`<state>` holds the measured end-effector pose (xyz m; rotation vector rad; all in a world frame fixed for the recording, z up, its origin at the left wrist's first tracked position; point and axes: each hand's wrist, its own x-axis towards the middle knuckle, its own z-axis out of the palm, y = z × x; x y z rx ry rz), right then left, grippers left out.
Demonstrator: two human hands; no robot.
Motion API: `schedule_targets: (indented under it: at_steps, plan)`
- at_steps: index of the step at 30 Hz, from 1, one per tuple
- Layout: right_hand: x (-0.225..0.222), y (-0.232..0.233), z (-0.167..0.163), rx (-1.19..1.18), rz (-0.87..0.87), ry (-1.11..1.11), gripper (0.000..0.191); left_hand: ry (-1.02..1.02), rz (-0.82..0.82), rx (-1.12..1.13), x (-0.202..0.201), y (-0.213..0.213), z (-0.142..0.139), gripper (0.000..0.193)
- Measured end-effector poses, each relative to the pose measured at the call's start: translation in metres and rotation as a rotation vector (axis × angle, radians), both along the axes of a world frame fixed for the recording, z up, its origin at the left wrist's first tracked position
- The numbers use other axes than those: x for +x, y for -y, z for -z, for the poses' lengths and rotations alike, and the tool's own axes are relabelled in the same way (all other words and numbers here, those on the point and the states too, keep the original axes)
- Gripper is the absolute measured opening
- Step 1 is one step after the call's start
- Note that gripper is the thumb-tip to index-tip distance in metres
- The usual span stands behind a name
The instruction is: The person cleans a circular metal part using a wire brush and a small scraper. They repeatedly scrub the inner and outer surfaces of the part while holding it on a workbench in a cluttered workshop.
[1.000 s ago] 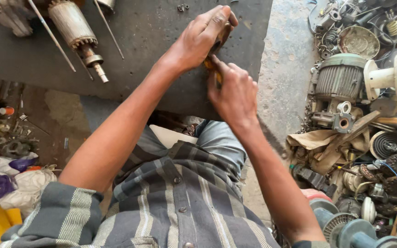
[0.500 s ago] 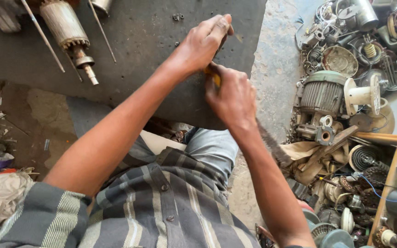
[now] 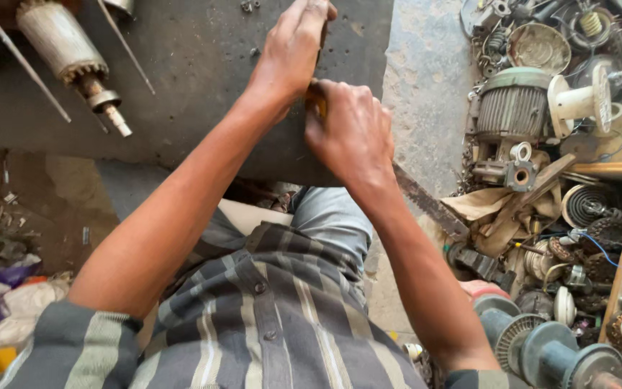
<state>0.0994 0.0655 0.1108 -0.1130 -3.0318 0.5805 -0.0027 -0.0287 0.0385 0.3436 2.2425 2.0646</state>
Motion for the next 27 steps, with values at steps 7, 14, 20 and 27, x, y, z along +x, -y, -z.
schedule_targets:
  at_steps: [7,14,20,27]
  plan:
    - [0.002,0.004,0.008,-0.015,0.024,-0.071,0.033,0.001,0.0,0.011,-0.006,0.01,0.002,0.045]
    - [-0.01,0.005,0.005,0.015,0.073,-0.127,0.028,-0.022,-0.004,-0.023,-0.017,0.016,-0.005,0.045]
    - [-0.007,0.006,0.014,0.184,0.015,-0.145,0.032,0.007,0.125,-0.112,-0.03,0.015,-0.003,0.043]
    - [-0.016,0.005,0.01,0.146,0.009,-0.215,0.03,-0.281,0.153,-0.211,-0.044,0.008,0.001,0.039]
